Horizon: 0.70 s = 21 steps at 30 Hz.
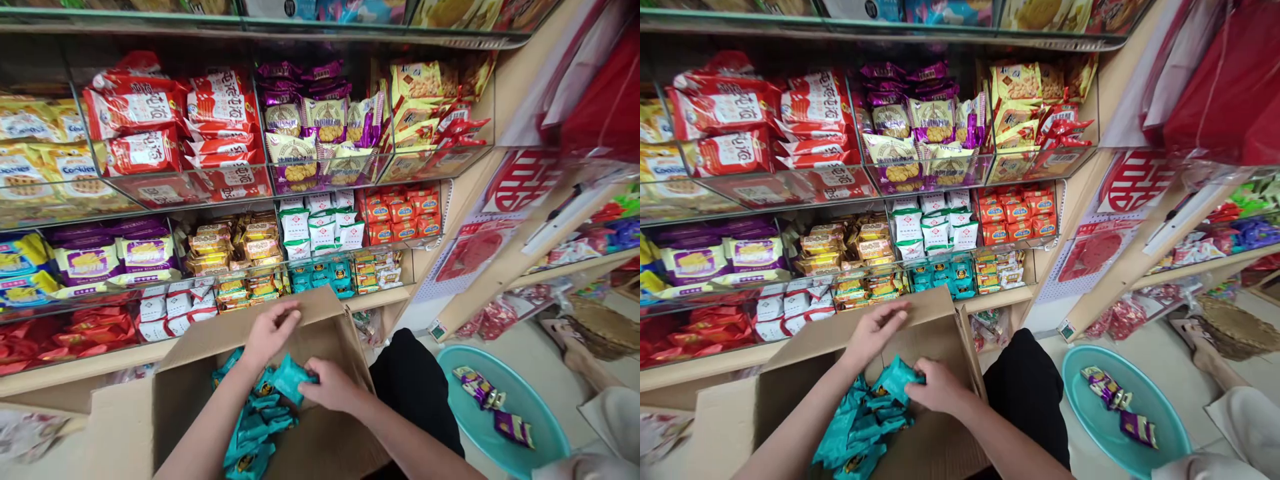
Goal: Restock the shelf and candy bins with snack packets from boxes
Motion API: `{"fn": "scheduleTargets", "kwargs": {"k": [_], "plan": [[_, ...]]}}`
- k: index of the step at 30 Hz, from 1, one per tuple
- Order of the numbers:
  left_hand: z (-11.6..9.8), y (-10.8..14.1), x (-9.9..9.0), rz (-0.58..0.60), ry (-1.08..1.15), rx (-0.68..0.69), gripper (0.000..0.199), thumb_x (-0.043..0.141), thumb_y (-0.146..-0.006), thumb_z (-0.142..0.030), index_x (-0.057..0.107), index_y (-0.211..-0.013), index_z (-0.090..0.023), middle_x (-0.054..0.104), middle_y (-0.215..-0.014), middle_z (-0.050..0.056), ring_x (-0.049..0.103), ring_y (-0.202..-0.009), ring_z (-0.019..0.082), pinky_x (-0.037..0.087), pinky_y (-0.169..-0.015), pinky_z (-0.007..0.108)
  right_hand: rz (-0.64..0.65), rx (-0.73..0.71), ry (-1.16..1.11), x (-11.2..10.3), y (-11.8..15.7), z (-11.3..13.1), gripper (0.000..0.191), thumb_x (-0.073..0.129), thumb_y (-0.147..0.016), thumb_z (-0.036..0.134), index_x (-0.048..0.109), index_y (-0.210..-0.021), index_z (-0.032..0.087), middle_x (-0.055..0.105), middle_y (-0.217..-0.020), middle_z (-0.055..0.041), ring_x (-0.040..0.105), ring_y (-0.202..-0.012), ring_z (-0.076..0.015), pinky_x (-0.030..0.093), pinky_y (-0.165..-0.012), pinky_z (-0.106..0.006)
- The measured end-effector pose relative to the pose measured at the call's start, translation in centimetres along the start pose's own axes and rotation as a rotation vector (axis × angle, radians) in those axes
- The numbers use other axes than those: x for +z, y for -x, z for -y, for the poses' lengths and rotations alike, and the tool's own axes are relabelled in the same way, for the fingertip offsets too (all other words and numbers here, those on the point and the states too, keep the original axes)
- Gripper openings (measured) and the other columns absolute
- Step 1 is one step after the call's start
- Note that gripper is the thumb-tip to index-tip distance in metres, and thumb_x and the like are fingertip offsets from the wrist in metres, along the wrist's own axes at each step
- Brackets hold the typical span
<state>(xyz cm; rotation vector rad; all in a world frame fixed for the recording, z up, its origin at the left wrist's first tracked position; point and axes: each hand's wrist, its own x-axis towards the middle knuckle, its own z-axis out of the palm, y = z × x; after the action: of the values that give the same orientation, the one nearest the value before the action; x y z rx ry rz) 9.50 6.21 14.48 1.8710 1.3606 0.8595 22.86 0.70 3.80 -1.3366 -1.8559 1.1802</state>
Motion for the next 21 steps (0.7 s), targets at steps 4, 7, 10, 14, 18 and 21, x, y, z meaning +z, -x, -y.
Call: {"fn": "scheduleTargets", "kwargs": {"k": [4, 7, 10, 14, 18, 21], "plan": [[-0.5, 3.8, 0.8, -0.192, 0.245, -0.055, 0.036, 0.047, -0.076, -0.043, 0.059, -0.098, -0.018, 0.063, -0.094, 0.006, 0.057, -0.087, 0.017, 0.044, -0.076, 0.027, 0.039, -0.09, -0.344, -4.5, 2.5, 3.4, 0.015, 0.056, -0.071, 0.03, 0.049, -0.075, 0.017, 0.044, -0.064, 0.0049, 0.037, -0.054, -0.006, 0.031, -0.051, -0.018], [-0.7, 5.8, 2.0, -0.114, 0.251, -0.126, 0.027, 0.05, -0.074, -0.043, 0.057, -0.069, -0.017, 0.053, -0.059, -0.002, 0.05, -0.059, 0.011, 0.04, -0.054, 0.02, -0.033, -0.089, -0.51, -4.9, 3.3, 4.6, 0.02, 0.058, -0.072, 0.035, 0.051, -0.077, 0.017, 0.045, -0.065, 0.0042, 0.039, -0.056, -0.0067, 0.033, -0.052, -0.018], [-1.0, 6.4, 3.1, -0.267, 0.302, -0.166, 0.037, 0.047, -0.076, -0.045, 0.038, -0.051, -0.018, 0.031, -0.046, -0.007, 0.031, -0.044, 0.007, 0.028, -0.042, 0.018, -0.221, -0.04, -0.669, -3.7, 3.3, 5.4, 0.025, 0.055, -0.074, 0.041, 0.056, -0.08, 0.017, 0.05, -0.065, 0.0023, 0.044, -0.059, -0.0087, 0.038, -0.054, -0.02], [-1.3, 6.7, 3.7, -0.439, 0.302, -0.182, 0.04, 0.046, -0.076, -0.046, 0.032, -0.051, -0.019, 0.028, -0.048, -0.007, 0.028, -0.045, 0.006, 0.027, -0.043, 0.019, -0.34, -0.02, -0.775, -2.1, 3.2, 6.0, 0.028, 0.053, -0.076, 0.043, 0.062, -0.084, 0.017, 0.058, -0.071, -0.001, 0.05, -0.061, -0.0109, 0.042, -0.054, -0.022], [-1.8, 7.0, 3.4, -0.392, 0.446, -0.296, 0.037, 0.049, -0.072, -0.051, 0.043, -0.056, -0.018, 0.037, -0.051, -0.005, 0.037, -0.049, 0.007, 0.034, -0.047, 0.019, -0.419, -0.107, -0.633, -2.4, 3.5, 6.0, 0.026, 0.049, -0.081, 0.037, 0.065, -0.093, 0.021, 0.064, -0.084, -0.0045, 0.057, -0.074, -0.0159, 0.047, -0.064, -0.027], [-2.9, 7.2, 2.8, -0.238, 0.709, -0.497, 0.041, 0.042, -0.074, -0.055, 0.055, -0.092, -0.02, 0.058, -0.082, 0.003, 0.055, -0.068, 0.013, 0.045, -0.059, 0.024, -0.458, -0.367, -0.351, -3.4, 4.3, 5.9, 0.023, 0.051, -0.08, 0.028, 0.064, -0.099, 0.026, 0.064, -0.096, -0.004, 0.056, -0.089, -0.0187, 0.044, -0.08, -0.035]]}}
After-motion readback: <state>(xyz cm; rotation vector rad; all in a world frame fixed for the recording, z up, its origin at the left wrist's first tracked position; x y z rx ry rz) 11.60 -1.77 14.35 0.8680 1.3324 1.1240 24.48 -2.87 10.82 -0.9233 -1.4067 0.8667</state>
